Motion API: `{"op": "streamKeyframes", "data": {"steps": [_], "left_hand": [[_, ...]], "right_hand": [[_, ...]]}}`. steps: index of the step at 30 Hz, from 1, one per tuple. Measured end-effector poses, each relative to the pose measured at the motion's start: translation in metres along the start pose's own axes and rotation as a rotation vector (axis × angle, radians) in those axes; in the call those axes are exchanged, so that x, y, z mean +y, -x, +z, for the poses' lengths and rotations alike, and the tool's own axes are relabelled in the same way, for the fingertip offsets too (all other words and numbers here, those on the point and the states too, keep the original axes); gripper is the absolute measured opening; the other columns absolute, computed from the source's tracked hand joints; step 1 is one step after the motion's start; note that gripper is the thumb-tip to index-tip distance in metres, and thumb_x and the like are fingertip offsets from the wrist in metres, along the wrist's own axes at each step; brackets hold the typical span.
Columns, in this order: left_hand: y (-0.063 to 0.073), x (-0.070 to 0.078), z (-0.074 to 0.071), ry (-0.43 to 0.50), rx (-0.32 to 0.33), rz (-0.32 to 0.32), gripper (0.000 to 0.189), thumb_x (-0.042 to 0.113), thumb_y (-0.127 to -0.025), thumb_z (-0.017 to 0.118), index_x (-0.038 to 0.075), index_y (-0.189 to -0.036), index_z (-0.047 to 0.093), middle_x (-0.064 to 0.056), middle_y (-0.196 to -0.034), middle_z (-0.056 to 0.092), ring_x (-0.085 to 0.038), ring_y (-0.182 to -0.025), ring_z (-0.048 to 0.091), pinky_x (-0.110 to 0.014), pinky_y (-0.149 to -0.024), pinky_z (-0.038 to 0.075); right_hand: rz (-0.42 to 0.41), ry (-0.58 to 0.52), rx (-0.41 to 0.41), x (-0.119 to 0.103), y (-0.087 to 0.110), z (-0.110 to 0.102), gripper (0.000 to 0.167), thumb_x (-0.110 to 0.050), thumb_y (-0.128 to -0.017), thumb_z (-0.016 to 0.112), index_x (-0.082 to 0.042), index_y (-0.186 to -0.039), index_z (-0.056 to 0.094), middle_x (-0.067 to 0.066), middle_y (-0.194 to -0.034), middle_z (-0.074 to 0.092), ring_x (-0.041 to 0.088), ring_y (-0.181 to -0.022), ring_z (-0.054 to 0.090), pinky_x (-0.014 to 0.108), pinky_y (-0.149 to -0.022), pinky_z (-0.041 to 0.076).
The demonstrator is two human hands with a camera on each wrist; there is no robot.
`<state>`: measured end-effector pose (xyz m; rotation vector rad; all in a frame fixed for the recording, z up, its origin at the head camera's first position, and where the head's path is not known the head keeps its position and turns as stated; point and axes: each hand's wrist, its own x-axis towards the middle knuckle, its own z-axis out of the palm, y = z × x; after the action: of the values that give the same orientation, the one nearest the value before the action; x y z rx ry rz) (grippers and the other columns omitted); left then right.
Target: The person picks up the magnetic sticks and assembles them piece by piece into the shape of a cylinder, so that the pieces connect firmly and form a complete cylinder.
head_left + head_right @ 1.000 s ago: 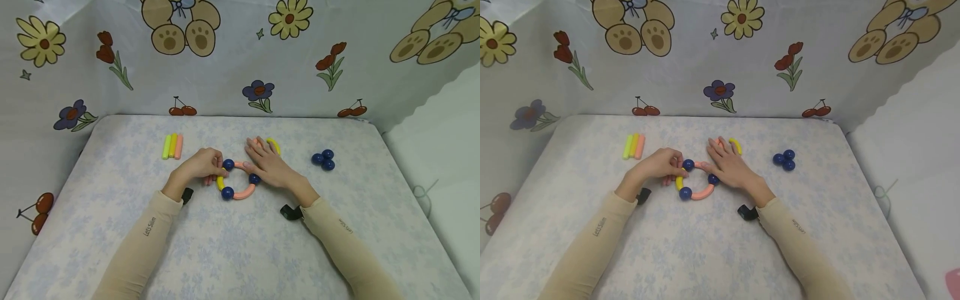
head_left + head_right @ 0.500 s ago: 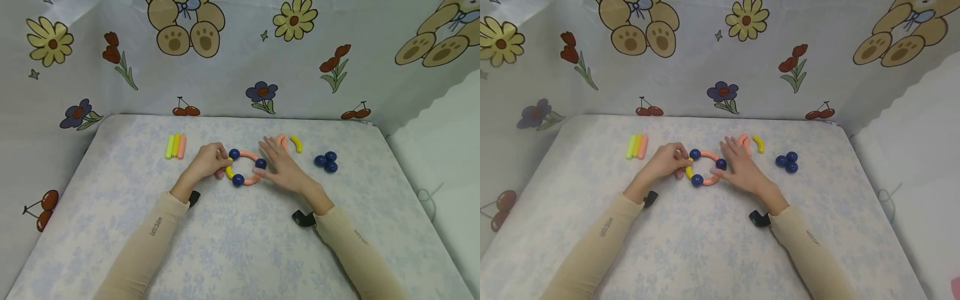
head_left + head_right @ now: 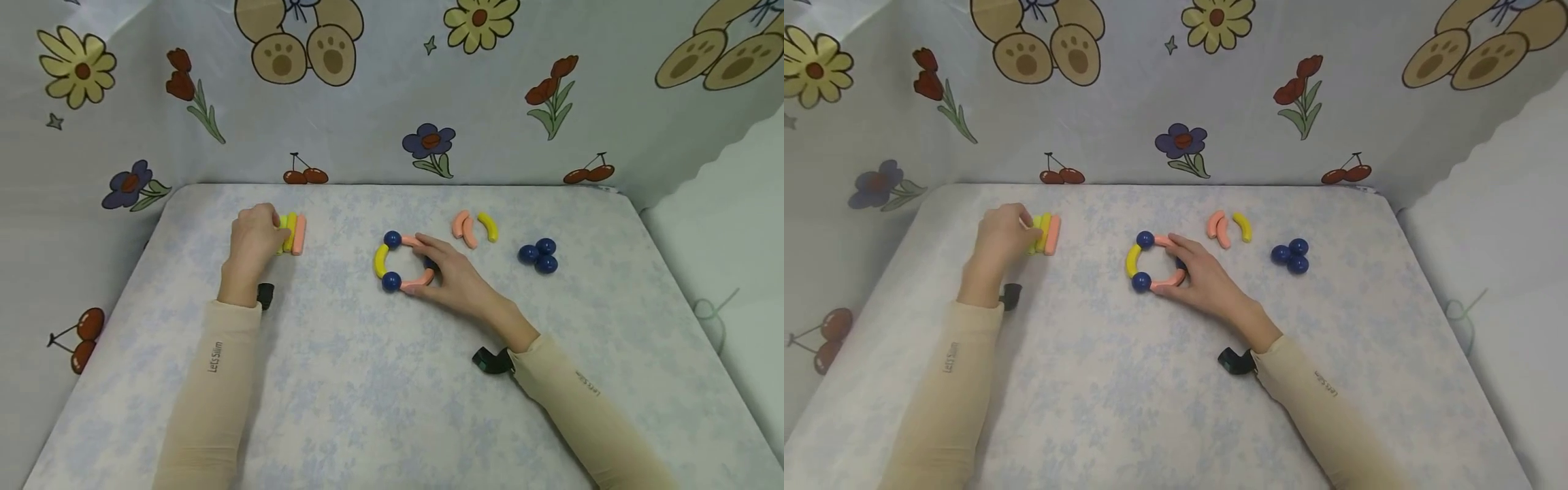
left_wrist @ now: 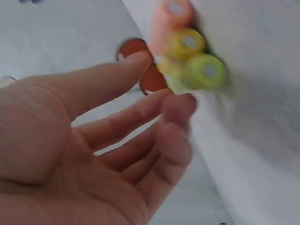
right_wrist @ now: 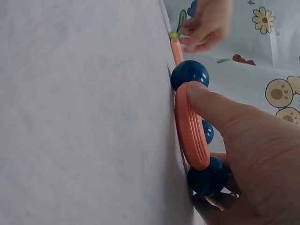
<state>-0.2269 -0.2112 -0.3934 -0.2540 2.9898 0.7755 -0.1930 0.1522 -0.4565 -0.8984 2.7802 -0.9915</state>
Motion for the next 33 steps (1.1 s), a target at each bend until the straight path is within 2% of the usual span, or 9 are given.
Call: {"op": "streamKeyframes", "data": {"steps": [4,8,10,14,16,18,24,29,33], "left_hand": [[-0.008,-0.019,-0.004,-0.059,-0.097,-0.07,0.029,0.015,-0.103,0.064,-0.011,-0.118,0.064,-0.031,-0.119,0.064,-0.039,-0.096,0.059,-0.043,-0.078,0.054],[-0.011,-0.024,-0.004,-0.058,-0.108,-0.086,0.028,0.015,-0.098,0.069,-0.011,-0.109,0.067,-0.029,-0.109,0.065,-0.036,-0.088,0.061,-0.038,-0.07,0.054],[-0.011,-0.026,-0.005,-0.046,-0.08,-0.106,0.026,0.015,-0.094,0.072,-0.01,-0.099,0.067,-0.025,-0.099,0.063,-0.034,-0.083,0.06,-0.036,-0.064,0.052],[-0.008,-0.023,-0.004,0.046,0.067,-0.075,0.026,0.019,-0.093,0.074,-0.004,-0.091,0.062,-0.02,-0.09,0.06,-0.034,-0.083,0.057,-0.037,-0.065,0.05],[-0.007,-0.017,-0.001,0.127,0.138,0.007,0.025,0.018,-0.093,0.075,-0.004,-0.096,0.062,-0.021,-0.092,0.064,-0.035,-0.087,0.06,-0.04,-0.071,0.051],[-0.006,-0.005,0.007,0.218,0.159,0.108,0.025,0.015,-0.093,0.074,-0.003,-0.105,0.063,-0.021,-0.098,0.068,-0.036,-0.09,0.064,-0.042,-0.076,0.052],[0.005,0.043,0.043,0.431,0.022,0.406,0.024,0.008,-0.092,0.078,0.002,-0.111,0.066,-0.014,-0.102,0.074,-0.025,-0.089,0.07,-0.035,-0.081,0.057],[0.019,0.068,0.061,0.445,0.015,0.572,0.023,0.011,-0.093,0.081,0.007,-0.11,0.066,-0.008,-0.101,0.074,-0.021,-0.088,0.069,-0.036,-0.08,0.057],[0.023,0.072,0.07,0.358,-0.062,0.589,0.021,0.01,-0.093,0.08,0.008,-0.108,0.066,-0.007,-0.1,0.074,-0.02,-0.085,0.069,-0.034,-0.075,0.056]], "right_hand": [[-0.016,-0.005,0.006,0.0,0.0,0.001,0.08,-0.044,-0.09,0.085,-0.012,-0.156,0.051,0.01,-0.168,0.038,0.031,-0.155,0.037,0.052,-0.12,0.04],[-0.032,-0.008,0.008,0.0,-0.001,0.002,0.081,-0.043,-0.089,0.085,-0.012,-0.156,0.051,0.01,-0.167,0.041,0.03,-0.154,0.039,0.051,-0.12,0.04],[-0.037,-0.013,0.011,-0.001,-0.001,0.002,0.08,-0.041,-0.089,0.086,-0.011,-0.155,0.051,0.01,-0.166,0.042,0.03,-0.153,0.04,0.051,-0.119,0.041],[-0.037,-0.024,0.003,-0.003,0.0,0.002,0.08,-0.041,-0.089,0.086,-0.009,-0.154,0.051,0.01,-0.166,0.042,0.03,-0.153,0.04,0.052,-0.119,0.041],[-0.033,-0.028,-0.006,-0.004,0.0,0.002,0.081,-0.042,-0.089,0.086,-0.009,-0.155,0.051,0.008,-0.166,0.042,0.029,-0.154,0.04,0.051,-0.12,0.041],[-0.036,-0.034,-0.015,-0.005,0.0,0.002,0.083,-0.042,-0.088,0.087,-0.01,-0.155,0.051,0.007,-0.166,0.042,0.028,-0.154,0.04,0.05,-0.12,0.04],[-0.096,-0.065,-0.016,-0.005,0.001,0.005,0.083,-0.04,-0.086,0.089,-0.017,-0.156,0.051,0.007,-0.164,0.046,0.027,-0.152,0.042,0.051,-0.12,0.039],[-0.128,-0.063,-0.017,-0.007,0.0,0.005,0.083,-0.04,-0.086,0.089,-0.022,-0.158,0.05,0.006,-0.162,0.047,0.025,-0.152,0.042,0.052,-0.121,0.038],[-0.126,-0.051,-0.028,-0.01,-0.001,0.005,0.084,-0.043,-0.086,0.088,-0.023,-0.158,0.05,0.007,-0.162,0.047,0.025,-0.152,0.041,0.051,-0.121,0.039]]}}
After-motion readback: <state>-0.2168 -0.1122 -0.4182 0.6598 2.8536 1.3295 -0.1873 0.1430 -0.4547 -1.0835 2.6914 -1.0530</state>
